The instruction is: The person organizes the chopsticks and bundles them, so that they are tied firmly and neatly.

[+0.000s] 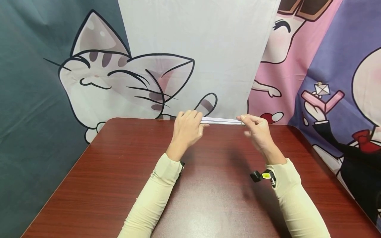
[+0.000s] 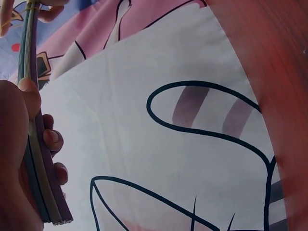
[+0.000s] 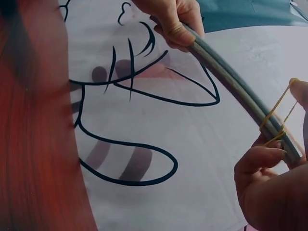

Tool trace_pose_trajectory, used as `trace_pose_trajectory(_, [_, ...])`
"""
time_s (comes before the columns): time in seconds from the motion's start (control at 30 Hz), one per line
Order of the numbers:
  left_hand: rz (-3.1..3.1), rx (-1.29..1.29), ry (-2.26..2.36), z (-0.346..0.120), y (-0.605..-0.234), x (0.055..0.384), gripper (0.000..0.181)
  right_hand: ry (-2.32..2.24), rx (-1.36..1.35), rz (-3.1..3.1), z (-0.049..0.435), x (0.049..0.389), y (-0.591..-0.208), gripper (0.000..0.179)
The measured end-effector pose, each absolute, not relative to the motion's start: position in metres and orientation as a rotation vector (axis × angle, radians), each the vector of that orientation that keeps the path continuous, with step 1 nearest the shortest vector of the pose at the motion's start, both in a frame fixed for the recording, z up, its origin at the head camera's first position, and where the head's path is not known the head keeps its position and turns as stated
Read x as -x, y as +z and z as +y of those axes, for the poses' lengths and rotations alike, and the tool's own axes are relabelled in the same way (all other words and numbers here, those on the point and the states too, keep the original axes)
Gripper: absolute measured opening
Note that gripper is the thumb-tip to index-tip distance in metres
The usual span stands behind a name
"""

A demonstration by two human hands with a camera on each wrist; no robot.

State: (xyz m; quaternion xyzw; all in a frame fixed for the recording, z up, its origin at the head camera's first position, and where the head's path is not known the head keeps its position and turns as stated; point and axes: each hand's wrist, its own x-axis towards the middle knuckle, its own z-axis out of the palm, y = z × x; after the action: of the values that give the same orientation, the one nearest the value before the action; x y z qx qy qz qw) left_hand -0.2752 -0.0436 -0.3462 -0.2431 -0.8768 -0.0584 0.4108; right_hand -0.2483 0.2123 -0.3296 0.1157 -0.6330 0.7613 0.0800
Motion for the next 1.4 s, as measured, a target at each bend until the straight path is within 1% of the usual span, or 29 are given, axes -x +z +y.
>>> trace_pose_trajectory(0.27, [-2.195,0.622,-0.164,-0.043,-0.348,0.276,0.020,2.122,-0.417,-1.934,0.214,0.251,-0.331,0.022])
trace_pose_trajectory(0.47, [-2.206,0.616,-0.177,-0.044,-0.348,0.276,0.027,1.798,-0.459,-1.977,0.211,0.246,-0.327,0.008])
trace_pose_trajectory(0.7, [-2.225,0.589,-0.180,-0.046,-0.349,0.276,0.032,1.263,-0.702,-1.840,0.193,0.224,-0.319,0.004])
trace_pose_trajectory(0.83, [-2.237,0.570,-0.181,-0.046,-0.348,0.277,0.034,1.182,-0.854,-1.649,0.187,0.223,-0.324,0.009])
trace_pose_trajectory(0.97, [-2.225,0.537,-0.194,-0.047,-0.347,0.277,0.034,1.188,-0.960,-1.509,0.186,0.226,-0.331,0.009])
trace_pose_trajectory(1.07, [-2.227,0.528,-0.187,-0.047,-0.346,0.276,0.032,1.220,-0.930,-1.486,0.188,0.226,-0.335,0.007])
trace_pose_trajectory(1.2, [-2.260,0.515,-0.167,-0.047,-0.347,0.275,0.033,1.302,-0.764,-1.520,0.191,0.230,-0.342,0.006])
trace_pose_trajectory(1.3, [-2.261,0.499,-0.177,-0.046,-0.348,0.274,0.035,1.456,-0.641,-1.510,0.193,0.234,-0.347,0.006])
trace_pose_trajectory(1.4, [-2.244,0.490,-0.192,-0.046,-0.346,0.275,0.035,1.618,-0.545,-1.461,0.195,0.235,-0.350,0.014])
